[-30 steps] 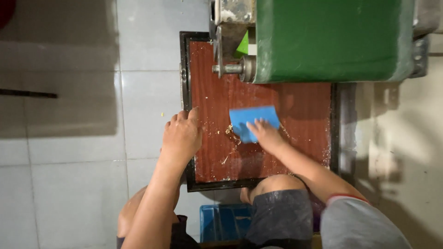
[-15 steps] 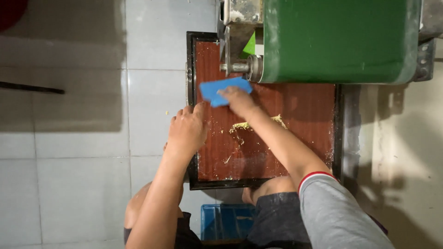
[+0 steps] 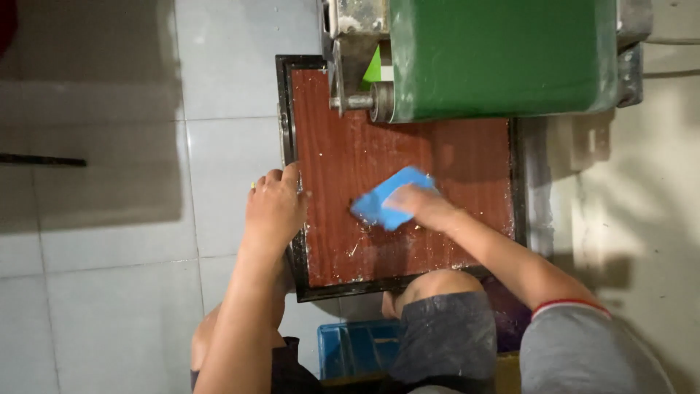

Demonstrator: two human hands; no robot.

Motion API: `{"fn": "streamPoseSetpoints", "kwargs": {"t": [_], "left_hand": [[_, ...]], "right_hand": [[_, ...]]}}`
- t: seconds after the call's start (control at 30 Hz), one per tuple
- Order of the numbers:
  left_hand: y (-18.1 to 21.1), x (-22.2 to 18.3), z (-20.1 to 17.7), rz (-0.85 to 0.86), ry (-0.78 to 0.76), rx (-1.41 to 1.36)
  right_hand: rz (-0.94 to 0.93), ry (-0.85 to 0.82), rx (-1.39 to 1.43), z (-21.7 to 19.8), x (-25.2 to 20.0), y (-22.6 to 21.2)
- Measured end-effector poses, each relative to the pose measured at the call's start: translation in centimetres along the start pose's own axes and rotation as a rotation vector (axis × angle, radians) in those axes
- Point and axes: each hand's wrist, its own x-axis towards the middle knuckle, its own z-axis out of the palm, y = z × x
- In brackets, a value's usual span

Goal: Flattening and folding dough using a manual rolling machine and cleaning the machine bed with a scraper.

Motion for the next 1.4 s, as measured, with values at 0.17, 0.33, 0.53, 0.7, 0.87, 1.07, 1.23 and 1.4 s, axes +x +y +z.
{"fn": "streamPoseSetpoints", "kwargs": {"t": [0.17, 0.33, 0.53, 0.7, 0.87, 1.07, 1.23, 1.4], "left_hand": [[0.2, -0.5, -0.4, -0.01, -0.01, 0.011], [0.3, -0.6, -0.7, -0.02, -0.022, 0.015], [-0.3, -0.7, 0.1, 0.006, -0.006, 0.01], [-1.1, -0.8, -0.5, -0.014, -0.024, 0.011], [-1.9, -1.0, 1.2, 0.049, 0.044, 0.04], [-1.4, -0.8, 0.9, 0.029, 0.018, 0.026], [-1.5, -0.8, 0.6, 0.038, -0.02, 0.024], [-2.6, -0.8, 0.9, -0.04, -0.039, 0.062]], "right_hand": [[1.114, -0.118, -0.31, 9.7, -11.4, 12.7], [0.893, -0.132, -0.295, 8.8, -7.2, 1.3], [0.413, -0.065, -0.346, 6.1, -7.1, -4.8], [1.12, -0.201, -0.254, 4.8, -15.1, 3.0], [1.53, -0.126, -0.463, 12.6, -20.6, 4.1], [1.268, -0.047, -0.089, 8.5, -6.4, -6.9], [0.873, -0.145, -0.157, 6.4, -7.7, -6.2], [1.21, 0.023, -0.355, 4.3, -13.2, 4.7]]}}
